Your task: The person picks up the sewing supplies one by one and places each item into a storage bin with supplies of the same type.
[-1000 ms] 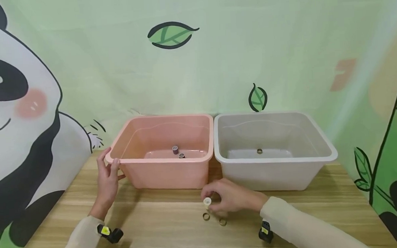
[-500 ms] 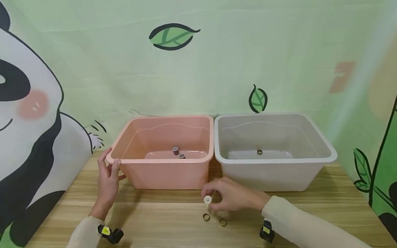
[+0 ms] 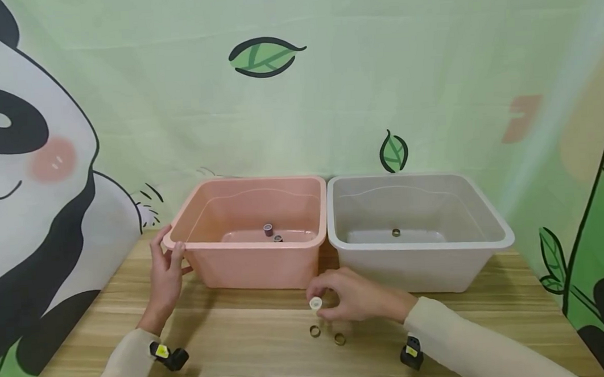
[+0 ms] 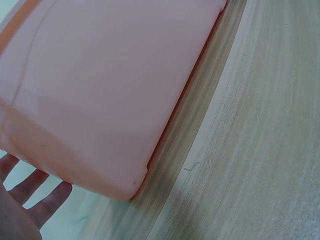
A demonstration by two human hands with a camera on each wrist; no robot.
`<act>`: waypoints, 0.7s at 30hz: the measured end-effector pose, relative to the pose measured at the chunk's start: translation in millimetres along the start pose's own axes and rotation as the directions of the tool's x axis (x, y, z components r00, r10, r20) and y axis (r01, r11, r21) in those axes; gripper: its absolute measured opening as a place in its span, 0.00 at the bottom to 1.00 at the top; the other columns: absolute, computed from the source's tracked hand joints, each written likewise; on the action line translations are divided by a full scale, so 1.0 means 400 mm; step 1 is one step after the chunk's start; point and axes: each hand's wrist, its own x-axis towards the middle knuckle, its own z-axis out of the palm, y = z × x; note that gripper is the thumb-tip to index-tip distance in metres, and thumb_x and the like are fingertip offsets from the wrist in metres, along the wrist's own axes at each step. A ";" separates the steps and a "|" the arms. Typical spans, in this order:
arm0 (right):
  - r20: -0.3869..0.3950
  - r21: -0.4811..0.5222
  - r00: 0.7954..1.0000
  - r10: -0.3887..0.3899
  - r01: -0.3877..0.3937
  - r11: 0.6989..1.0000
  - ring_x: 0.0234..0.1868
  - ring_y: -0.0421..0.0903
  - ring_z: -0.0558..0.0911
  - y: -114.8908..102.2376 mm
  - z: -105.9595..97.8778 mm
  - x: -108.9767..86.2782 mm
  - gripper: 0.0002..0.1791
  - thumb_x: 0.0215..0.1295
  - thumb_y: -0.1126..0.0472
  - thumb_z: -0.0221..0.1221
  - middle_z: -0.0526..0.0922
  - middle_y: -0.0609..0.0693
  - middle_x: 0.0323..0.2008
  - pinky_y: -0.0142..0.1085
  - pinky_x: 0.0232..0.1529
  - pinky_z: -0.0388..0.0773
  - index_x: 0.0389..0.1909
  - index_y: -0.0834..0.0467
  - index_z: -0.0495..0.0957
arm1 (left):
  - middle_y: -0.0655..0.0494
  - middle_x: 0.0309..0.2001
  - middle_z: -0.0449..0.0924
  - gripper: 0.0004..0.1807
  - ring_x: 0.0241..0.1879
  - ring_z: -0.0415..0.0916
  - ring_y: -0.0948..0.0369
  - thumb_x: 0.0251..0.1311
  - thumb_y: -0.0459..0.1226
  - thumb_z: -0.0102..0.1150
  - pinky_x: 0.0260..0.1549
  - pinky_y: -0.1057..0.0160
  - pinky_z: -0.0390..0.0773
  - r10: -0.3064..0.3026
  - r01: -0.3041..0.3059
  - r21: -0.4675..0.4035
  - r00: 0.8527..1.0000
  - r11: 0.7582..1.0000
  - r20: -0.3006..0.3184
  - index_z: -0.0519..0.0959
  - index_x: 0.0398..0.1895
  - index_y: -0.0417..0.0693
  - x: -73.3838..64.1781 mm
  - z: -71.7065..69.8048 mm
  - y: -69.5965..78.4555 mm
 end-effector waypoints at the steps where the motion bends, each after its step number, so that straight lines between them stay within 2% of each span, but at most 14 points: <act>1: -0.001 0.004 1.000 -0.005 0.005 1.000 0.43 0.34 0.81 -0.002 -0.004 0.000 0.14 0.58 0.64 0.73 0.84 0.35 0.39 0.41 0.47 0.83 0.42 0.48 0.83 | 0.50 0.77 0.63 0.31 0.66 0.72 0.48 0.79 0.46 0.49 0.40 0.71 0.83 0.003 -0.003 0.002 1.000 1.000 0.002 0.51 0.80 0.69 0.000 0.000 0.000; 7: -0.004 0.009 1.000 -0.028 0.028 1.000 0.42 0.37 0.81 -0.019 -0.027 0.000 0.14 0.59 0.64 0.73 0.84 0.36 0.39 0.41 0.46 0.82 0.43 0.47 0.83 | 0.53 0.77 0.61 0.31 0.67 0.71 0.48 0.79 0.49 0.48 0.43 0.69 0.83 -0.005 0.005 0.020 1.000 1.000 0.007 0.50 0.79 0.72 0.002 0.001 0.000; 15: 0.005 0.000 0.998 -0.055 0.055 0.998 0.42 0.43 0.82 -0.043 -0.046 0.004 0.13 0.60 0.63 0.72 0.84 0.36 0.40 0.36 0.48 0.81 0.44 0.48 0.83 | 0.53 0.77 0.62 0.31 0.66 0.72 0.49 0.79 0.48 0.48 0.42 0.71 0.82 -0.005 0.005 0.027 1.000 1.000 -0.007 0.51 0.79 0.73 0.002 0.003 -0.002; 21: -0.005 -0.017 0.996 -0.086 0.086 0.996 0.43 0.40 0.82 -0.059 -0.060 0.007 0.14 0.60 0.64 0.72 0.84 0.37 0.41 0.32 0.48 0.80 0.45 0.49 0.83 | 0.54 0.77 0.63 0.30 0.65 0.72 0.49 0.80 0.47 0.47 0.42 0.72 0.82 0.012 -0.012 0.018 1.000 1.000 -0.012 0.51 0.79 0.72 0.002 0.006 -0.004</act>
